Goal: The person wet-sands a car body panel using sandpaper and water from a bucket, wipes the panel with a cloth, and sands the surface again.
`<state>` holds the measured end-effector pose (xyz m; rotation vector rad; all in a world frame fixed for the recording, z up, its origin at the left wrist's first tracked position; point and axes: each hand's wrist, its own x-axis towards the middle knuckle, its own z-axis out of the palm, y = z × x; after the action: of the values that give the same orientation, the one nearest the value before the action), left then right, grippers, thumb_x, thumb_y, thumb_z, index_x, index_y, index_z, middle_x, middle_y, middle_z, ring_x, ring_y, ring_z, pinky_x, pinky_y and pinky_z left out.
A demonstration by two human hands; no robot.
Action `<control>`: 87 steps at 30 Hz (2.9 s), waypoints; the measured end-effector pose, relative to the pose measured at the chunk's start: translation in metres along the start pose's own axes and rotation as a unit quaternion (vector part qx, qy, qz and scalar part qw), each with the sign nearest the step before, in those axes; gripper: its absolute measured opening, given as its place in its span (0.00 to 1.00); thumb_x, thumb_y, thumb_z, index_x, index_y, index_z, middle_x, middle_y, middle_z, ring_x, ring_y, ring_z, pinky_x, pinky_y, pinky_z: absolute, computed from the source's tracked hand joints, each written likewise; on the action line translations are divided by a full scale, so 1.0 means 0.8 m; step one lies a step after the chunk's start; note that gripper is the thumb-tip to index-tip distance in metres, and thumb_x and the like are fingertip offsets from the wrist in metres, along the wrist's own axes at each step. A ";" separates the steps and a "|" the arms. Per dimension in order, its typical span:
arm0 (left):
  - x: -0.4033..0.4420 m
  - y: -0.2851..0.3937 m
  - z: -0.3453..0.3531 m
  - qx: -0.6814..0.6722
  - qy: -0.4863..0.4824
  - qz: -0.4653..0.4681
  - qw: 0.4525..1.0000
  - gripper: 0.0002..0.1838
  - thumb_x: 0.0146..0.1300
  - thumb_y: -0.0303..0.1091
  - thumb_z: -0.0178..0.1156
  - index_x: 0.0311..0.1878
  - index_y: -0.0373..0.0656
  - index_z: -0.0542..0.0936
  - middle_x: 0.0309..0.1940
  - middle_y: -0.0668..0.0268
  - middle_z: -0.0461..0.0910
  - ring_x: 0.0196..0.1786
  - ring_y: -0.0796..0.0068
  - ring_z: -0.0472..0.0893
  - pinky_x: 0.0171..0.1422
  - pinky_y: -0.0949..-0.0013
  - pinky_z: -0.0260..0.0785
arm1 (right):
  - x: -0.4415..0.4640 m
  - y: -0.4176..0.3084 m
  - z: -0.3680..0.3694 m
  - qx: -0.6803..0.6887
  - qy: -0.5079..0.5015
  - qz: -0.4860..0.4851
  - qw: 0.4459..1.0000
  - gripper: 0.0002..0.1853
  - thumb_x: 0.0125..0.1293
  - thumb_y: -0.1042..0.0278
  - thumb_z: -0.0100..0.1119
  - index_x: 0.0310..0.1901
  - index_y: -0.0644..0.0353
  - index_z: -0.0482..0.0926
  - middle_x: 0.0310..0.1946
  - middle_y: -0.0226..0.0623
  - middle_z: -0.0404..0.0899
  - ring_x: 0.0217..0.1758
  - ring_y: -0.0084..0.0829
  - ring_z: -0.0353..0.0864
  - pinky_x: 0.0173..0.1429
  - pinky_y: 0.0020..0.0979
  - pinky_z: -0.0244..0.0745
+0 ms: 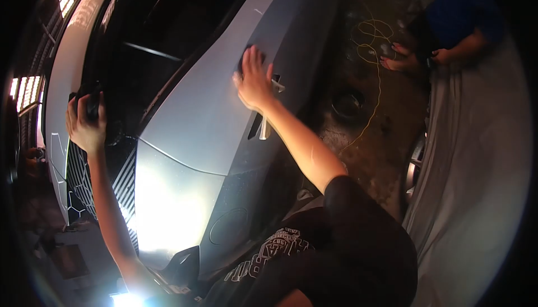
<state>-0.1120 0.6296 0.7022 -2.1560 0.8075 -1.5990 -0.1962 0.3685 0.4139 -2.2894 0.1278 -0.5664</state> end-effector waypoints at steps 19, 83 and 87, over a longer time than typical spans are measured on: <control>-0.056 0.055 -0.069 -0.200 -0.189 0.197 0.941 0.34 0.43 0.59 0.75 0.54 0.55 0.81 0.62 0.61 0.74 0.59 0.57 0.75 0.54 0.56 0.67 | -0.104 -0.079 0.045 -0.005 -0.017 0.046 0.999 0.40 0.78 0.47 0.41 0.79 0.65 0.41 0.82 0.51 0.33 0.85 0.50 0.33 0.79 0.67 0.34; 0.292 0.274 0.323 0.095 -0.033 0.089 0.991 0.24 0.42 0.30 0.74 0.46 0.51 0.79 0.56 0.60 0.76 0.62 0.56 0.74 0.65 0.52 0.64 | 0.268 0.253 -0.037 0.100 0.022 0.089 0.991 0.41 0.79 0.42 0.33 0.80 0.63 0.36 0.82 0.51 0.26 0.85 0.50 0.23 0.81 0.62 0.23; 0.295 0.286 0.315 0.086 -0.030 0.083 0.992 0.23 0.43 0.33 0.74 0.46 0.51 0.80 0.56 0.60 0.77 0.60 0.56 0.75 0.65 0.51 0.65 | 0.186 0.227 0.019 -0.003 -0.049 0.043 0.998 0.41 0.78 0.45 0.33 0.78 0.69 0.36 0.82 0.53 0.27 0.85 0.50 0.26 0.82 0.60 0.28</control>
<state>0.1206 0.2882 0.6710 -1.9529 0.7781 -1.4563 -0.0421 0.2117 0.3301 -2.3007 0.1787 -0.4094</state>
